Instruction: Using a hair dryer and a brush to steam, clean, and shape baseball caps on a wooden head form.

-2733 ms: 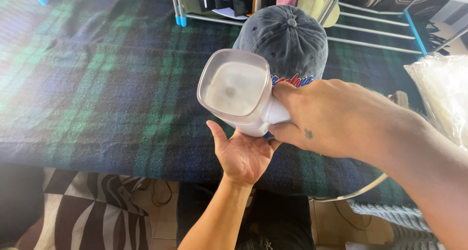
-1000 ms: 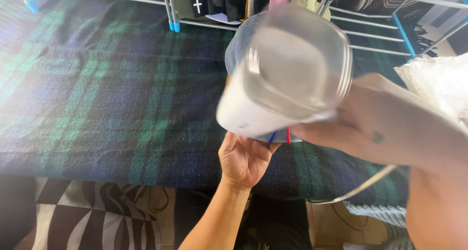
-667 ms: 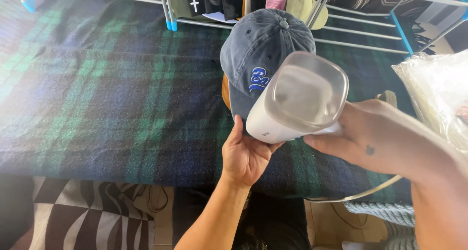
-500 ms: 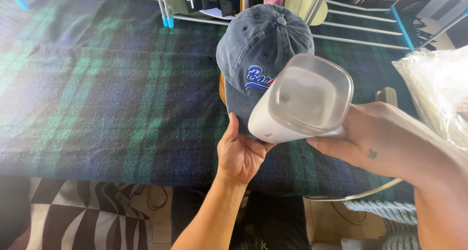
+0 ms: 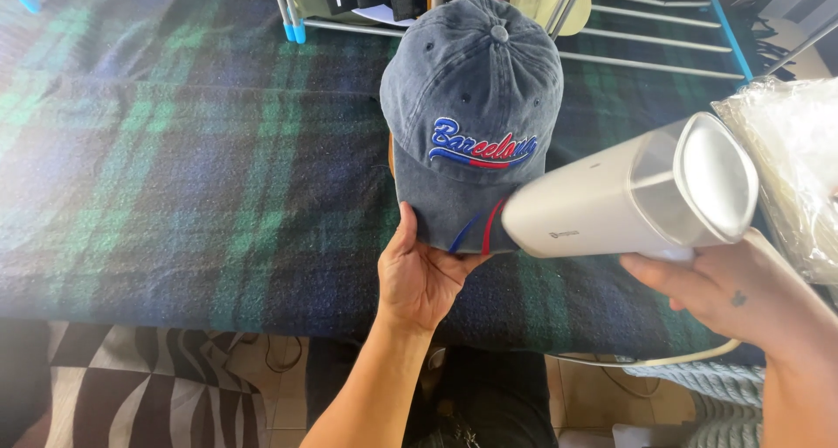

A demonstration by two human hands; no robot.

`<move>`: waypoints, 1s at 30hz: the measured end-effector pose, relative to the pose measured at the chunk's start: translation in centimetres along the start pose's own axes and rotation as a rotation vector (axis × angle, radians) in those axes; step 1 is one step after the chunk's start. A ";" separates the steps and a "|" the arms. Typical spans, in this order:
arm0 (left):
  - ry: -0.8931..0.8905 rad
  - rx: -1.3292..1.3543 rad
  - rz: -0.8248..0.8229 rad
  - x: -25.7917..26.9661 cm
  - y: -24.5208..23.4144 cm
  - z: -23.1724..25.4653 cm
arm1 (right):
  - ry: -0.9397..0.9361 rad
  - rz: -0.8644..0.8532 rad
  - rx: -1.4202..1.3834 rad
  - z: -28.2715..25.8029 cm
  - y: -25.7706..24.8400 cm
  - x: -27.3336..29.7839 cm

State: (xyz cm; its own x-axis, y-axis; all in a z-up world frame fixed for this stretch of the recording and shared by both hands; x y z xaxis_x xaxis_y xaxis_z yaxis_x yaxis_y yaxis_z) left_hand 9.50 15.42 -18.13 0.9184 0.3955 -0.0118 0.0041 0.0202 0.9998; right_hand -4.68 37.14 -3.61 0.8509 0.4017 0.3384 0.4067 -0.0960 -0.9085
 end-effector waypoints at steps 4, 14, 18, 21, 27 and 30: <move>0.016 -0.025 -0.009 0.1 0.4 0.0 | 0.007 0.064 -0.038 2.0 -0.1 -0.2; -0.026 -0.028 0.237 1.8 3.5 -2.3 | -0.327 0.200 -0.135 -2.0 1.0 4.1; -0.036 0.039 0.215 1.3 1.5 -3.0 | -0.591 0.178 0.165 -3.8 3.2 3.9; -0.047 0.035 0.271 1.1 1.5 -3.0 | -0.448 0.128 0.158 -3.0 3.4 3.1; -0.024 -0.018 0.183 1.0 2.1 -2.8 | -0.161 0.110 -0.206 -0.2 2.1 0.4; -0.008 -0.035 0.210 1.0 2.6 -2.6 | -0.039 0.118 -0.284 1.9 2.3 -1.4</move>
State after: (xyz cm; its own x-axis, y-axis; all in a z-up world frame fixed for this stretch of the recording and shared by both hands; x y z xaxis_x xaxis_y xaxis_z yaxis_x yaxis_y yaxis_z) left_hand 9.42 18.31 -15.63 0.9007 0.3874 0.1966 -0.2010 -0.0296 0.9791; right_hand -5.55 38.10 -6.63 0.8865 0.4069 0.2202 0.3873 -0.3925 -0.8343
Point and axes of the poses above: each hand's wrist, its own x-axis away from the middle knuckle, its own y-axis out of the palm, z = x × y, the point moved 5 cm from there along -x, towards the middle knuckle, and after that the axes turned 2 degrees about -y, right-handed, at the moved point
